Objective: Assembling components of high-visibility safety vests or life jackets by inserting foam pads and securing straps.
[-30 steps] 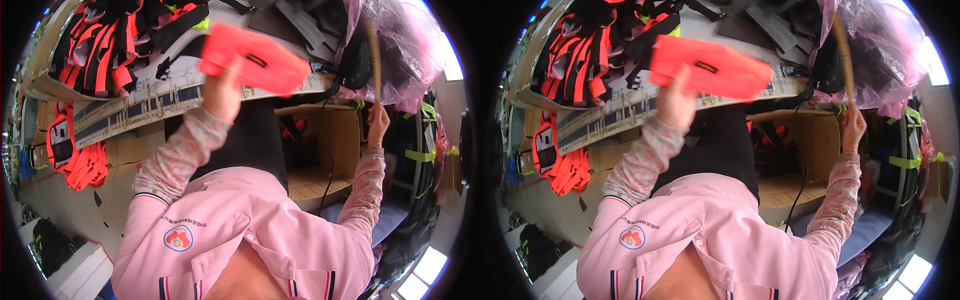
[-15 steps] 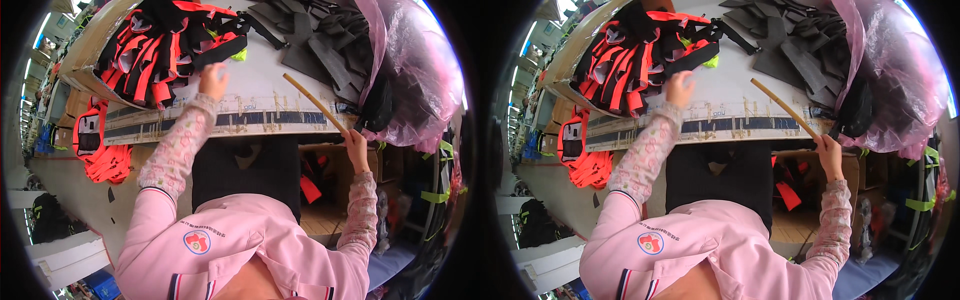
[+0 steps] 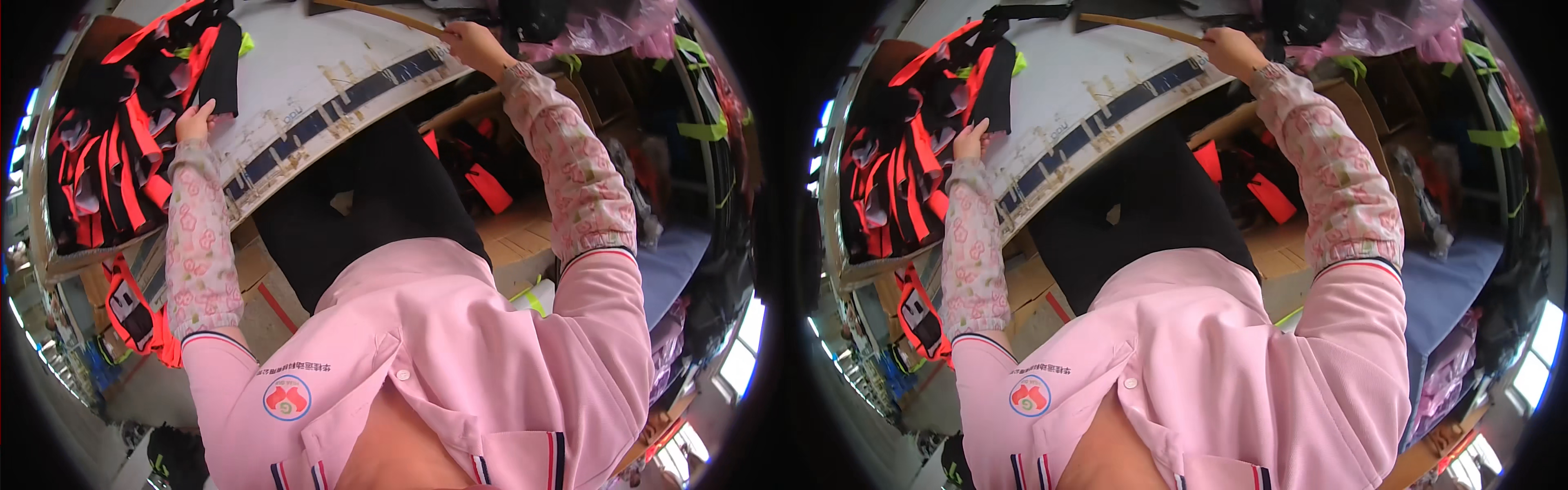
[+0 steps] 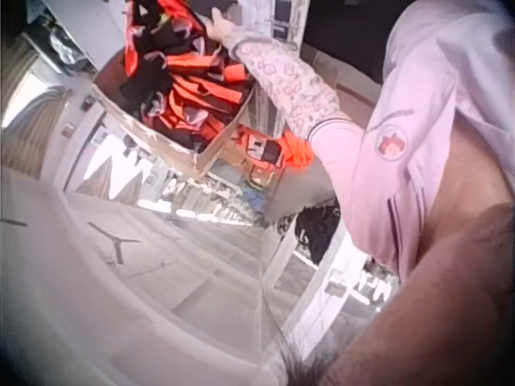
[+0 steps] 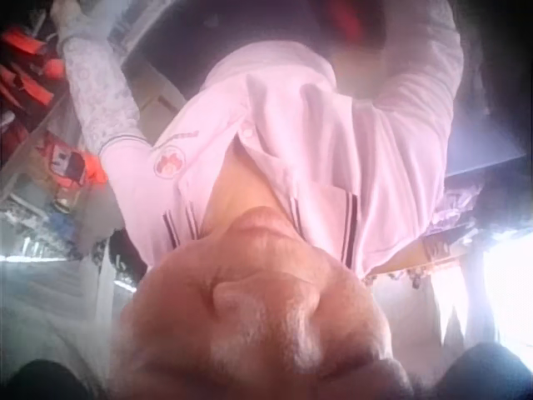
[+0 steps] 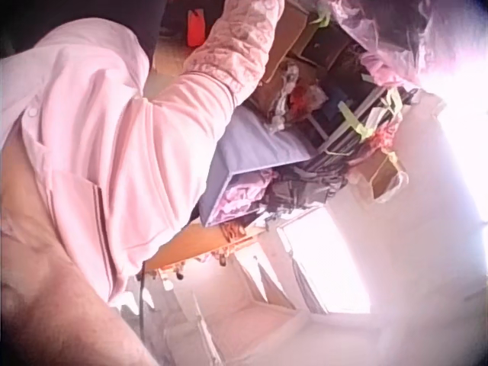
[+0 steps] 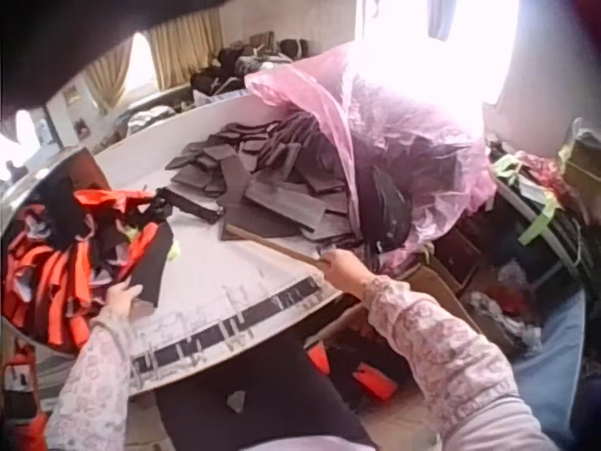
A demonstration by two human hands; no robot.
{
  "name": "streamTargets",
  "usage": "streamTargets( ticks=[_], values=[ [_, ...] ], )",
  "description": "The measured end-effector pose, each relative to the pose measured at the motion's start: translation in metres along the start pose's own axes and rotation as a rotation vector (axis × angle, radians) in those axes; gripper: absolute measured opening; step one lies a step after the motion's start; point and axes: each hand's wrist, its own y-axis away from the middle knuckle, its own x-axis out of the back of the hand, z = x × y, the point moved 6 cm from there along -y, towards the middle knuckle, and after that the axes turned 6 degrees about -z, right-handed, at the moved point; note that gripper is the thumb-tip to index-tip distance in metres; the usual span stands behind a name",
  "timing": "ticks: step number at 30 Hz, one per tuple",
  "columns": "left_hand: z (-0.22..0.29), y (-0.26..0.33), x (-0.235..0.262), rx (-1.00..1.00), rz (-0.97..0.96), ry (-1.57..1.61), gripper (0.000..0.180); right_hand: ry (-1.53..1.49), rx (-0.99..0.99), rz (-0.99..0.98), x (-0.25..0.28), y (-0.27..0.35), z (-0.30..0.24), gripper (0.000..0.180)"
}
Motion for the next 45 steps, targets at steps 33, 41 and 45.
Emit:
streamTargets(
  ticks=[33, 41, 45],
  values=[
    [0.012, 0.219, -0.14, 0.105, -0.393, 0.782, 0.028, 0.04, 0.1, 0.451, -0.067, 0.032, -0.103, 0.027],
    [-0.003, 0.201, -0.147, 0.095, -0.24, 0.936, 0.027, -0.019, 0.202, 0.539, -0.062, 0.042, -0.113, 0.023],
    [-0.009, 0.196, -0.15, 0.16, -0.316, 0.987, 0.021, -0.214, 0.295, 0.425, -0.071, 0.048, -0.138, 0.025]
  ],
)
